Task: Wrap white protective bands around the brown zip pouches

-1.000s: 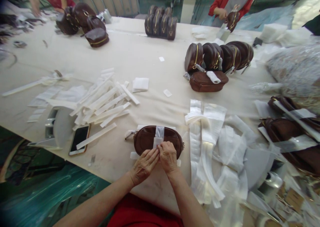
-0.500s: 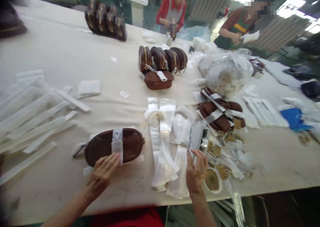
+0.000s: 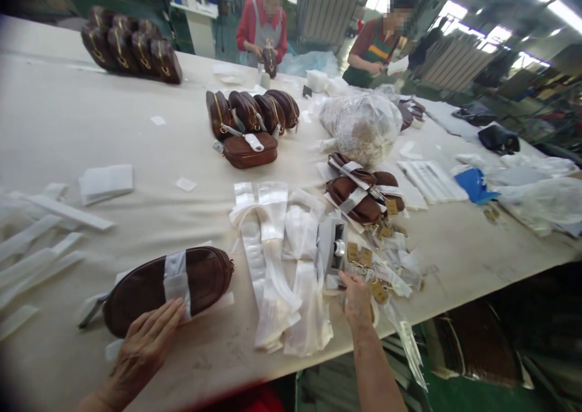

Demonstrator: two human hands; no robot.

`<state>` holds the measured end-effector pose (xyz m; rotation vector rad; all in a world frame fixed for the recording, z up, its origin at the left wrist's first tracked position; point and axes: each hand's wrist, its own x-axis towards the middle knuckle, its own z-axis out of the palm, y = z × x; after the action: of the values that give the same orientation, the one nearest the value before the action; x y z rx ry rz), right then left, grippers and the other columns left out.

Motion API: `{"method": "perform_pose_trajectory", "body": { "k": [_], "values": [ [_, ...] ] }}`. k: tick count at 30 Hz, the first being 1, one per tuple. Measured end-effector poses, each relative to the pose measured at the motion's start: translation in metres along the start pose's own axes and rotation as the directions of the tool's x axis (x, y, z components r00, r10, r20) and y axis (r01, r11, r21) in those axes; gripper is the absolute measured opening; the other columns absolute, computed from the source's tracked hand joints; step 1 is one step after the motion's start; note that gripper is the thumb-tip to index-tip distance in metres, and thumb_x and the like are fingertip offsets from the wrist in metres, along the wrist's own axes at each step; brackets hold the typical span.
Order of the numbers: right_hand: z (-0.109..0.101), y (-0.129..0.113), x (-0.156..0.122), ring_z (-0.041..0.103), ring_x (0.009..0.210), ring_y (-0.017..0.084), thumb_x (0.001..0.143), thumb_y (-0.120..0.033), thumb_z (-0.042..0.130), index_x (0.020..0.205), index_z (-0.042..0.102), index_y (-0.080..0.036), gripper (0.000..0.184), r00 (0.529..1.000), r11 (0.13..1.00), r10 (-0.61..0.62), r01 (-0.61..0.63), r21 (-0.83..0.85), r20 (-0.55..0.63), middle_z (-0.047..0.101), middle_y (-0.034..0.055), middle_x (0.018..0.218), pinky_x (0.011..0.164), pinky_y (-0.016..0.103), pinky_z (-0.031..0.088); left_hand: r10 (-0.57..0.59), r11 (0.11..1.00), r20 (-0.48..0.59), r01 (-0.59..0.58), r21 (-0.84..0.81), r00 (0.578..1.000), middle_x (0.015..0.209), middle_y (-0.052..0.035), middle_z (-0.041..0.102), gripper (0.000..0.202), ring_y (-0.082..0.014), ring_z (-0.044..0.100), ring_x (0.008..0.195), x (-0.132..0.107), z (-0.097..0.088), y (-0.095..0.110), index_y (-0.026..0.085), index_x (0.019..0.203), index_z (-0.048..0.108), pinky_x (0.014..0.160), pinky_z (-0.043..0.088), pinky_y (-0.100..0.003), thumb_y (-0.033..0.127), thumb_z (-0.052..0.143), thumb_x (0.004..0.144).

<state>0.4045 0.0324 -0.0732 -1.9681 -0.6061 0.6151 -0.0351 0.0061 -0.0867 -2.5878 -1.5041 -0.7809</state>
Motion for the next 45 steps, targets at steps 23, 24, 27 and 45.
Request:
{"method": "perform_pose_trajectory", "body": {
  "k": [23,24,27,45],
  "values": [
    [-0.048,0.034,-0.08,0.057,0.051,0.018,0.047,-0.054,0.069,0.064,0.063,-0.018,0.041,0.974,0.96,0.214,-0.196,-0.199,0.074,0.063,0.0026,0.052,0.047,0.028,0.044,0.046,0.998,-0.006,-0.046,0.052,0.999,0.111,-0.0104,0.066,0.049,-0.0214,0.061,0.103,-0.001,0.0,-0.001,0.017,0.129,0.048,0.091,0.038,-0.036,-0.001,0.034,0.086],
    [-0.051,0.03,-0.084,0.058,0.053,0.019,0.05,-0.053,0.069,0.065,0.064,-0.019,0.038,0.977,0.952,0.174,-0.134,-0.277,0.124,0.065,0.0031,0.056,0.048,0.028,0.045,0.048,0.997,-0.005,-0.047,0.061,0.999,0.111,-0.0102,0.066,0.048,-0.0205,0.06,0.105,-0.001,-0.001,0.0,0.016,0.127,0.05,0.091,0.038,-0.035,-0.002,0.032,0.085],
    [-0.041,0.01,-0.094,0.064,0.062,0.018,0.07,-0.052,0.059,0.074,0.066,-0.024,0.03,0.857,0.829,-0.117,0.363,-0.426,0.502,0.07,0.0019,0.069,0.056,0.025,0.048,0.065,0.993,-0.008,-0.064,0.103,0.998,0.112,-0.0111,0.065,0.044,-0.0195,0.057,0.109,-0.003,-0.001,0.001,0.012,0.119,0.055,0.093,0.037,-0.035,0.0,0.031,0.085],
    [0.248,-0.15,-0.181,0.059,0.076,0.019,0.086,-0.014,0.046,0.088,0.063,-0.016,0.018,-0.383,-0.15,0.149,0.902,0.404,0.912,0.065,0.0088,0.079,0.065,0.028,0.035,-0.086,0.98,-0.012,0.087,0.178,0.996,0.123,-0.0088,0.058,0.03,-0.019,0.05,0.117,-0.017,0.016,0.011,0.014,0.115,0.057,0.095,0.038,-0.037,0.013,0.035,0.093]
  ]
}}
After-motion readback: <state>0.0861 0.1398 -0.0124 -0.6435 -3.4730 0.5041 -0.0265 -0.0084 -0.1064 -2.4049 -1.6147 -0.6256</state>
